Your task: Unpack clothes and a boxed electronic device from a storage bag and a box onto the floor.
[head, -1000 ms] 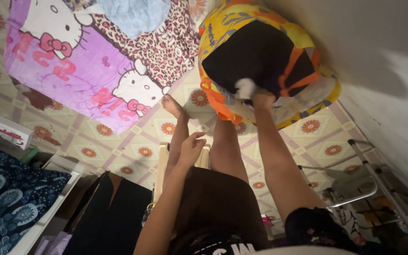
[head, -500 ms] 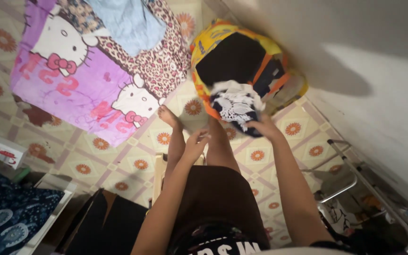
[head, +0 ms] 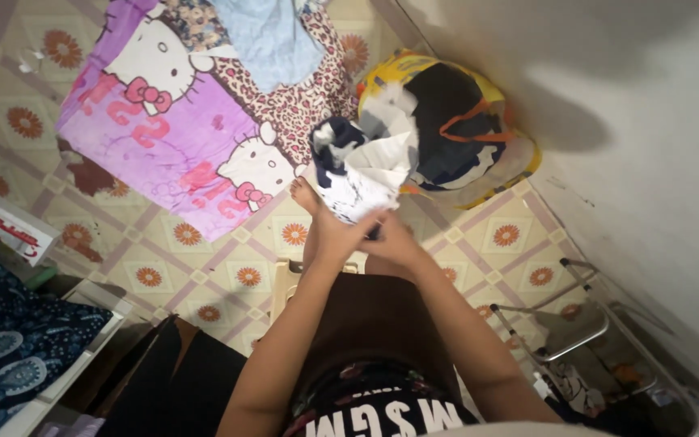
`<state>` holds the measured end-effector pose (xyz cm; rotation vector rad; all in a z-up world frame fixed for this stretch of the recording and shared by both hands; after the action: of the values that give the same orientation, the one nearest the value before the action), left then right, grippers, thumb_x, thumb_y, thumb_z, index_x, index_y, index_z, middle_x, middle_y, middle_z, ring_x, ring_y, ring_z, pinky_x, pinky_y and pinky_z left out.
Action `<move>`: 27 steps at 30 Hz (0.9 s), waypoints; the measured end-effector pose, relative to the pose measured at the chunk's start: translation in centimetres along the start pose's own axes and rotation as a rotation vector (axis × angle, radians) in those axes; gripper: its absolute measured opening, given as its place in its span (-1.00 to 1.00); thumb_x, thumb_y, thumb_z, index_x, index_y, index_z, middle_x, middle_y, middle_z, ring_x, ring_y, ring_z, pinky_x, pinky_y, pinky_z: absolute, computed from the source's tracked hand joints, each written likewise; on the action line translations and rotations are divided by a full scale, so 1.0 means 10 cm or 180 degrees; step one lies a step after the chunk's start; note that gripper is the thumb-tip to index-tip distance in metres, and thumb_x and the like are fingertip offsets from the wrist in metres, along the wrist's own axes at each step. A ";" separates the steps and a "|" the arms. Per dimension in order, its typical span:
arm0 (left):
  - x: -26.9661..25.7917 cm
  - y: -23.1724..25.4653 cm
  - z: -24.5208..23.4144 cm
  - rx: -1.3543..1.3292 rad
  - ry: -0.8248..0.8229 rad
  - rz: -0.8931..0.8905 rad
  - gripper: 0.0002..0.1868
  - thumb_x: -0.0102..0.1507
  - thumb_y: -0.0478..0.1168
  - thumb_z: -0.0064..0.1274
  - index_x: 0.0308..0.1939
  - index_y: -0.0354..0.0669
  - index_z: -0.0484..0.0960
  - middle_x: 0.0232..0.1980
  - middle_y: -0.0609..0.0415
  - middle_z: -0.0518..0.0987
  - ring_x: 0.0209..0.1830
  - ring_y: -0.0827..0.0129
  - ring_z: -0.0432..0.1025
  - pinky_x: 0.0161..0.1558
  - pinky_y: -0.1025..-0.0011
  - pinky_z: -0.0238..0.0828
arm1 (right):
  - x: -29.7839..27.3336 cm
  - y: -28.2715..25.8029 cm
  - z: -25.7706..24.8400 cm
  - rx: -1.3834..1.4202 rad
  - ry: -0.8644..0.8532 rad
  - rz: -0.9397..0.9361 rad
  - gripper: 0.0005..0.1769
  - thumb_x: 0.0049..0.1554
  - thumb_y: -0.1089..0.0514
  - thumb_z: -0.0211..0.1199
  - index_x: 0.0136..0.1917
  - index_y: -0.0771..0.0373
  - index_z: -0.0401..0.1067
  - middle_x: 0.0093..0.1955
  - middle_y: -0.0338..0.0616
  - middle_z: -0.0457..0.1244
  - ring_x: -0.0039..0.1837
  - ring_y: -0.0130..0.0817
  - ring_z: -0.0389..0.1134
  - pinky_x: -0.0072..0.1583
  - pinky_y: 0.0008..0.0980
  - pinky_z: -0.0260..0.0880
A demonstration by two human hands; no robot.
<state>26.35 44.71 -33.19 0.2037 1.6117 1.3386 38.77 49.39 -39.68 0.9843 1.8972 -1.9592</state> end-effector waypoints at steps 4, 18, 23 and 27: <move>-0.04 -0.49 -0.76 -0.0787 0.0892 0.0081 -0.55 0.30 -0.22 0.16 0.21 -0.40 0.51 0.11 -0.03 0.62 0.06 0.36 0.53 0.15 0.38 0.44 | -0.18 -0.92 0.21 0.0008 0.0195 -0.0938 -0.27 -0.10 0.09 0.62 0.21 0.43 0.37 0.12 -0.05 0.32 0.16 -0.29 0.34 0.23 -0.30 0.35; -0.62 -0.06 -3.10 -0.2492 0.1406 0.1037 -0.33 0.45 0.27 -0.21 0.27 -0.29 0.44 0.04 0.03 0.54 0.01 0.36 0.49 0.09 0.38 0.48 | 0.22 0.00 -0.04 0.1517 0.1098 -0.0335 -0.47 0.16 0.30 0.30 0.36 0.49 0.32 0.22 -0.01 0.32 0.16 -0.32 0.37 0.18 -0.34 0.37; -0.60 -0.38 -3.29 -0.1211 0.1651 0.1374 -0.46 0.45 0.13 -0.12 0.25 -0.27 0.41 -0.02 0.07 0.52 -0.08 0.43 0.44 -0.07 0.40 0.48 | 0.20 -0.91 0.23 0.1593 0.0872 -0.0121 -0.23 0.11 0.27 0.20 0.53 0.15 -0.01 0.36 -0.12 0.25 0.18 -0.40 0.38 0.14 -0.42 0.39; -0.43 0.02 -2.81 -0.1336 0.1359 0.0729 -0.45 0.48 0.14 -0.17 0.13 -0.32 0.56 -0.19 0.13 0.54 -0.28 0.50 0.35 -0.29 0.46 0.30 | 0.35 -0.92 0.67 0.1064 0.0409 -0.0283 -0.38 0.17 0.22 0.24 0.48 0.24 0.21 0.31 -0.01 0.34 0.13 -0.33 0.40 0.12 -0.37 0.41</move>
<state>7.30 23.62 -33.41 -0.1694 1.6355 1.9647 28.67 45.12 -35.03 1.1543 1.7361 -2.3723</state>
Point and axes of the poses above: each hand's wrist, its own x-axis towards the middle knuckle, its own z-axis out of the palm, y = z × x, the point moved 7 cm from there along x, towards the middle knuckle
